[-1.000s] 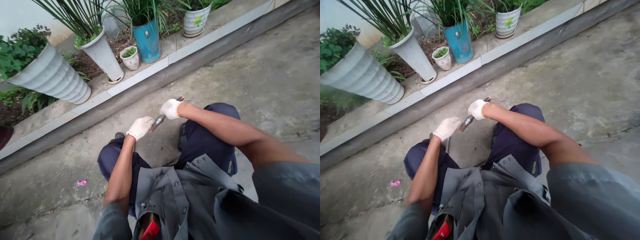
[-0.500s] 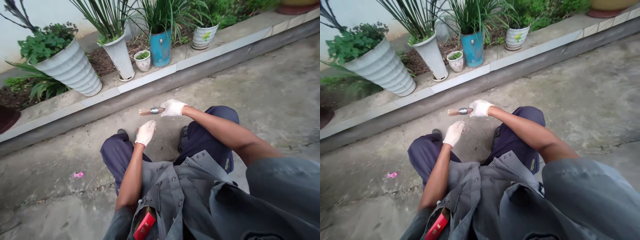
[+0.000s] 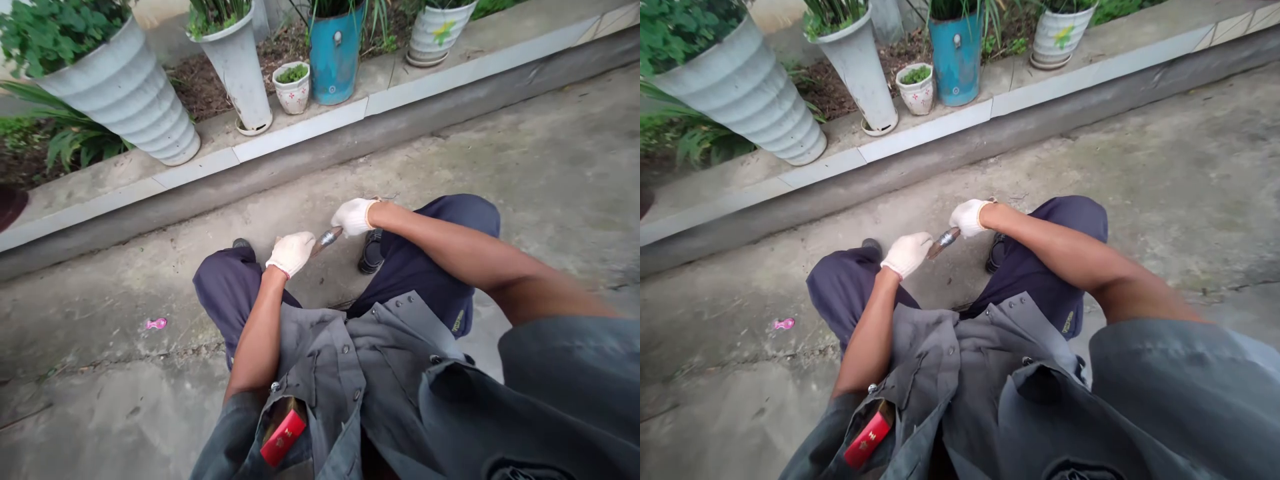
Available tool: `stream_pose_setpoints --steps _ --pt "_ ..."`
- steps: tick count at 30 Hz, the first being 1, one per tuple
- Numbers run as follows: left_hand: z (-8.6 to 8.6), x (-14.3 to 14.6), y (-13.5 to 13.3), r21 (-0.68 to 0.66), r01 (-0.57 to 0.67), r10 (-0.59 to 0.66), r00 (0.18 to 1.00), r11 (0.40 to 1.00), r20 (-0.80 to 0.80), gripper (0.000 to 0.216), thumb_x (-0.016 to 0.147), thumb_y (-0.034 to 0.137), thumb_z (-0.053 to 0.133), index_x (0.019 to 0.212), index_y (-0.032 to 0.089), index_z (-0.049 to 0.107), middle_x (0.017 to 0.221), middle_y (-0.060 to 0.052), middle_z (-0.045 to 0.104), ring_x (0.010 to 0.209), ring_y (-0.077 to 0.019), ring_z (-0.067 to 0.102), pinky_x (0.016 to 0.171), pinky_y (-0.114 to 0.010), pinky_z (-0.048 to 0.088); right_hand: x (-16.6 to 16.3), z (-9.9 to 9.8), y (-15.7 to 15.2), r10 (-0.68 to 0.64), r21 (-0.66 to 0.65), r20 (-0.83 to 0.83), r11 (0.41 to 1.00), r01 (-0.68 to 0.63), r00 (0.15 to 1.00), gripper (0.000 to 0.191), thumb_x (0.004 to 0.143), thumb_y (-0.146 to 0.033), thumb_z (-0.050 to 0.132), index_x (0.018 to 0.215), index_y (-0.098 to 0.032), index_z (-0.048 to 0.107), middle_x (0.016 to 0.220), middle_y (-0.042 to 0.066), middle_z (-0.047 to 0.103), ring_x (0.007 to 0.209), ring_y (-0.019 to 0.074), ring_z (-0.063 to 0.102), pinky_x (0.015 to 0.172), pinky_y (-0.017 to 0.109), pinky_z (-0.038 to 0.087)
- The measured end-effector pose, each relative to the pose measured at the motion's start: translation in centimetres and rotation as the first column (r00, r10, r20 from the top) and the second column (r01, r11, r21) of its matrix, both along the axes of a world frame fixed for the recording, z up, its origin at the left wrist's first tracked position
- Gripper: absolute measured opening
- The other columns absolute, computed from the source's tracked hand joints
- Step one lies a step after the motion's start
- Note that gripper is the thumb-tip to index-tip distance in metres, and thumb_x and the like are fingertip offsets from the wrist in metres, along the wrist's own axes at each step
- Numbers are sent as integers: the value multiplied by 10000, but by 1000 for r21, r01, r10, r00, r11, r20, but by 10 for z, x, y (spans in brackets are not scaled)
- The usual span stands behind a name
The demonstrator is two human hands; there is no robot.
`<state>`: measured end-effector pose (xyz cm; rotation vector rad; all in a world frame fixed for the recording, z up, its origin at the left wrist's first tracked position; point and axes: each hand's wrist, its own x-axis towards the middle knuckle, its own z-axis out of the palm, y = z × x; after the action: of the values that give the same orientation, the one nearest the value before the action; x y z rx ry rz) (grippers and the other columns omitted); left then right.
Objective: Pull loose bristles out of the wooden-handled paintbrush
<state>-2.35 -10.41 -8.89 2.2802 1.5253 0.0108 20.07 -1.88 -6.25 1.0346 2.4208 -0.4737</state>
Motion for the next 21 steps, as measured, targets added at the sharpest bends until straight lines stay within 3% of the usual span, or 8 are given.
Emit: stream_pose_setpoints --steps 4,9,12,15,18,21 --pt "-2 0 -1 2 20 -20 999 1000 33 357 1059 362 427 931 217 727 983 -100 752 874 -244 659 793 -330 402 8 -3 1 53 -4 27 999 -53 998 243 800 -233 665 1003 -172 784 913 90 749 791 189 644 705 298 364" --pt "6 -1 3 -170 -19 70 952 985 299 313 999 390 533 886 217 768 957 -47 769 869 -217 669 802 -297 459 12 18 3 63 -318 -109 943 -95 992 202 716 -325 749 863 -187 743 735 -10 679 682 143 577 650 268 354" --pt "9 -2 3 -355 -65 263 797 932 544 326 966 437 592 965 164 770 994 -61 776 879 -204 695 802 -282 510 18 31 5 -49 -506 -200 860 -61 979 275 716 -396 785 868 -177 714 714 -20 678 658 131 588 641 254 389" --pt "10 0 -1 -434 -94 382 658 896 648 349 959 421 602 1038 110 739 989 -109 777 833 -193 716 789 -288 543 19 36 5 -206 -610 -341 791 -49 917 372 713 -481 814 884 -171 698 782 9 723 704 143 634 655 255 440" --pt "11 4 -3 -369 -189 386 712 910 587 366 994 449 529 984 144 730 872 -69 761 717 -158 689 745 -269 539 8 34 6 -398 -600 -446 798 62 802 384 728 -518 794 858 -178 670 779 18 729 693 146 656 645 248 467" --pt "11 9 2 -314 -256 394 745 914 539 336 1008 407 468 1026 183 718 819 -15 724 672 -133 654 693 -242 520 -6 34 11 -447 -395 -433 875 281 783 311 792 -482 716 884 -186 693 718 11 710 646 143 650 604 232 441"
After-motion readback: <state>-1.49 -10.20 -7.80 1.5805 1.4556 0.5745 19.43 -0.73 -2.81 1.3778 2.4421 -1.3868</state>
